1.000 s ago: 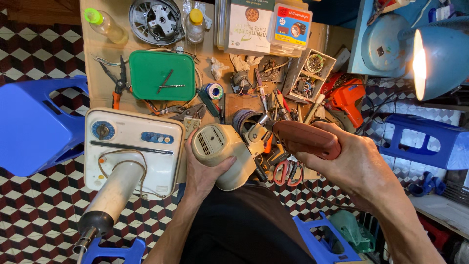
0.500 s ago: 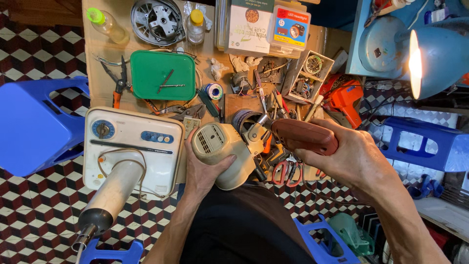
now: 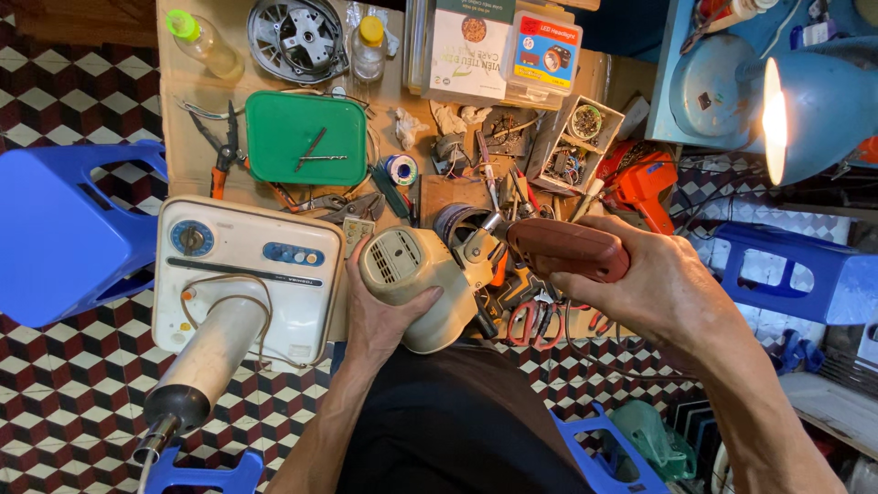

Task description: The person uses a corded drill to bore holes into the plastic housing of a small white appliance, likely a fan or heater. They hold the appliance steady with one hand while operating the drill with the other, repeatedly repositioning the tool to create multiple holes in the same area.

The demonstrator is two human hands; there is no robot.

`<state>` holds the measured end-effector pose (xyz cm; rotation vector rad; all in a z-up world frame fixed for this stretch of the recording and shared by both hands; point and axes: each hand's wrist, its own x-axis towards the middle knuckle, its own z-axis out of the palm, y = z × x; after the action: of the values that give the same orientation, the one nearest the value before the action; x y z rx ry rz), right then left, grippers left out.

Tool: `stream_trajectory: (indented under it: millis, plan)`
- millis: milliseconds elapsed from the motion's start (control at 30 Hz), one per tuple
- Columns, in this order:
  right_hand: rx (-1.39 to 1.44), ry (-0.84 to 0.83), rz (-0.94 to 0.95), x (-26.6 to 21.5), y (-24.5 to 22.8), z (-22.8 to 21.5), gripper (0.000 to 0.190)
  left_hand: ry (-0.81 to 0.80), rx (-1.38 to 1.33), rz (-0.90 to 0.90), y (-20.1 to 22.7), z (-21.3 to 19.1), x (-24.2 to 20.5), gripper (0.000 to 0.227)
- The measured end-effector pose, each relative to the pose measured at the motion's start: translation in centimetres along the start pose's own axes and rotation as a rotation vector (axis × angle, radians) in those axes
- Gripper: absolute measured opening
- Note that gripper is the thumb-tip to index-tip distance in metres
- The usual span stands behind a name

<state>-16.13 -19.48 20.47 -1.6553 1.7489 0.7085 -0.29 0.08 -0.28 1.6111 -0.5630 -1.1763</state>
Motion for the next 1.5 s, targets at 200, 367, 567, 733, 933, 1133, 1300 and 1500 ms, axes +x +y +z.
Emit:
stream_trajectory:
  millis: [200, 367, 567, 733, 933, 1133, 1300, 1500]
  plan:
    - [-0.062, -0.016, -0.032, 0.6, 0.7, 0.0, 0.092, -0.029, -0.042, -0.061, 0.0, 0.1, 0.1, 0.113]
    - [-0.089, 0.001, -0.063, 0.2, 0.6, 0.2, 0.089, -0.023, -0.016, -0.047, 0.0, -0.1, 0.0, 0.114]
    - [0.054, -0.009, -0.031, 0.2, 0.6, -0.3, 0.079, -0.008, -0.006, -0.053, 0.1, 0.0, 0.0, 0.114]
    - [0.096, 0.000, -0.022, 0.1, 0.7, -0.3, 0.073, -0.010, -0.005, -0.061, 0.3, 0.1, 0.0, 0.114]
    - [0.013, -0.013, -0.077, 0.1, 0.9, -0.2, 0.072, -0.029, -0.005, -0.098, 0.3, 0.1, -0.1, 0.115]
    - [-0.147, -0.045, -0.112, 0.0, 0.9, 0.6, 0.081, -0.028, -0.021, -0.078, -0.2, 0.2, -0.2, 0.114]
    - [-0.110, -0.007, -0.207, -0.2, 2.1, 1.1, 0.075, -0.021, 0.031, -0.082, -0.4, 0.1, -0.2, 0.115]
    - [-0.130, 0.157, -0.417, -0.4, 3.1, 2.0, 0.080, 0.010, 0.041, -0.027, -0.3, 0.1, -0.2, 0.113]
